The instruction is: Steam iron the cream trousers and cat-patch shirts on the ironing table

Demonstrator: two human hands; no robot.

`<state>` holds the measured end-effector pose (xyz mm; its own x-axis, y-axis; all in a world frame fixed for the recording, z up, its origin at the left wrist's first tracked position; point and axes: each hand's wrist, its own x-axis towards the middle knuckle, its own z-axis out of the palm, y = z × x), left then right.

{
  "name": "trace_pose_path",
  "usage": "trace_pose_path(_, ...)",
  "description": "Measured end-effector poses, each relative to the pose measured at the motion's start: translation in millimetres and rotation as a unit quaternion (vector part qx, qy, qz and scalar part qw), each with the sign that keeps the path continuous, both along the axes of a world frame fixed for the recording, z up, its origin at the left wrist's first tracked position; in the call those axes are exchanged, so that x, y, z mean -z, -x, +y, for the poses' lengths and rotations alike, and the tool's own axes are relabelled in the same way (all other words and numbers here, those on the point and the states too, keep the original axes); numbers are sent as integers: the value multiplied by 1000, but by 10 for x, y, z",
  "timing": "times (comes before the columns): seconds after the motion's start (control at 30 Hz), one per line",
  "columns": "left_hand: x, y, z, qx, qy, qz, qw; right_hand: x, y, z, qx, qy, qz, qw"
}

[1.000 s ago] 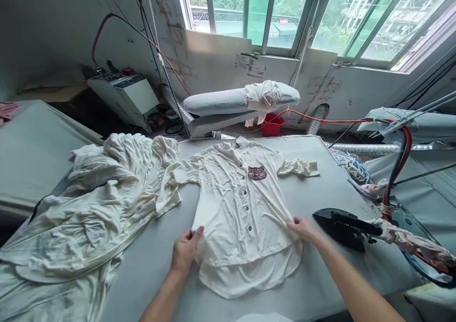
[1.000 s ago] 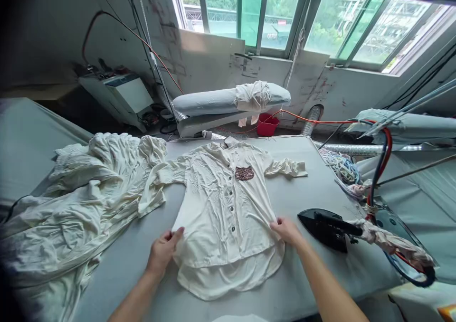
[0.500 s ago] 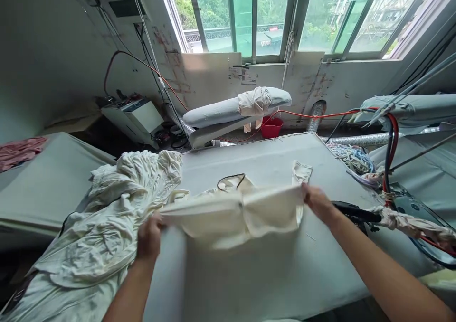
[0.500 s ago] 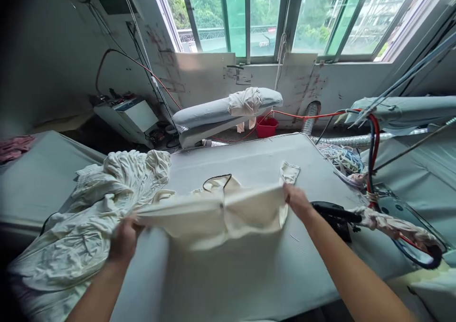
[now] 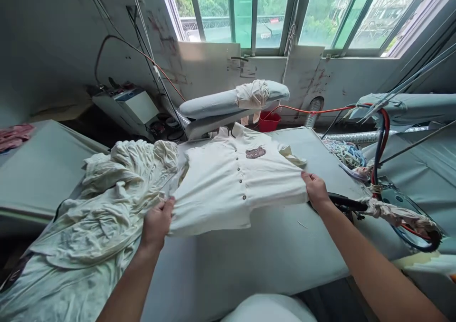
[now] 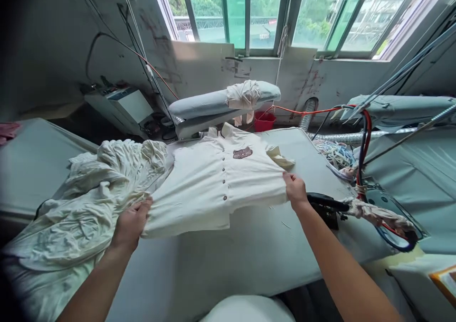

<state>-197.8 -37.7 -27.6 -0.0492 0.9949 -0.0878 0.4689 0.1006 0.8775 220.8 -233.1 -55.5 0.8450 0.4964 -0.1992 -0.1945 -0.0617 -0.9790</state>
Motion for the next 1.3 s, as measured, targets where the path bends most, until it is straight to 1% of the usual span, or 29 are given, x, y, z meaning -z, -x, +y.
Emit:
trace_pose_path(0.07,158,137,-152,68,114,36,991,253,35,-309,-97,97,39,990)
trace_pose_path(0.13,397,269,-325,143,234,77,959,489,104,-647,-200,197,85,956)
trace_pose_path(0.17,545,336,-415,177,288,95,936,597,145,-809,-233,251,88,935)
trace_pose_path(0.23,862,494,-589,218,366,123,896,772,219,-1093,-259,365,28,894)
trace_pose_path(0.3,1120,695,-734,216,392,152,881,853,267,-1299,-258,472,-82,839)
trace_pose_path(0.33,1199,801,-793,210,394,171,878,851,286,-1364,-254,517,-136,806)
trace_pose_path(0.37,1237,893,-848,202,391,192,877,823,313,-1399,-248,553,-181,775)
trace_pose_path(0.4,1236,955,-903,199,376,213,879,776,356,-1404,-244,576,-218,749)
trace_pose_path(0.43,1204,973,-966,199,345,230,888,719,427,-1378,-245,581,-251,735)
trace_pose_path(0.47,1153,933,-1044,200,297,238,903,665,531,-1326,-255,562,-286,733)
trace_pose_path(0.5,1097,829,-1140,202,239,234,920,625,672,-1253,-281,522,-321,739)
trace_pose_path(0.53,1052,665,-1253,212,175,217,937,608,845,-1166,-320,467,-352,745)
trace_pose_path(0.57,1029,453,-1380,234,110,193,946,621,1042,-1075,-365,408,-383,744)
trace_pose_path(0.6,1033,214,-1512,263,53,171,948,667,1251,-988,-406,354,-415,733)
trace_pose_path(0.63,1064,-30,-1637,305,3,154,940,743,1457,-913,-434,315,-448,716)
trace_pose_path(0.7,1182,-446,-1825,363,-61,155,917,947,1810,-812,-446,289,-499,685)
trace_pose_path(0.73,1249,-591,-1873,368,-66,159,914,1051,1940,-787,-434,292,-510,683)
trace_pose_path(0.8,1357,-742,-1878,351,-29,139,926,1199,2088,-769,-403,294,-502,706)
trace_pose_path(0.83,1390,-766,-1852,351,-1,118,929,1228,2107,-769,-407,284,-485,721)
trace_pose_path(0.9,1410,-775,-1805,373,30,105,921,1191,2027,-780,-464,238,-425,740)
trace_pose_path(0.93,1405,-782,-1805,386,26,125,913,1139,1926,-792,-493,213,-391,747)
trace_pose_path(0.97,1396,-800,-1827,392,11,161,906,1079,1785,-814,-500,201,-366,759)
trace_pose_path(1.0,1386,-828,-1869,385,-11,204,900,1022,1608,-849,-474,210,-355,778)
trace_pose_path(1.03,1378,-864,-1927,369,-36,245,896,978,1405,-900,-421,240,-358,798)
trace_pose_path(1.07,1374,-902,-1991,345,-58,280,894,952,1190,-966,-359,280,-367,811)
trace_pose_path(1.1,1373,-937,-2052,321,-73,308,893,947,978,-1041,-310,322,-372,813)
trace_pose_path(1.13,1376,-962,-2105,300,-78,328,892,959,786,-1118,-287,357,-367,810)
trace_pose_path(1.2,1387,-976,-2167,269,-63,348,896,1003,497,-1248,-312,389,-337,799)
trace_pose_path(1.3,1401,-940,-2183,263,-44,313,911,985,257,-1331,-383,366,-298,794)
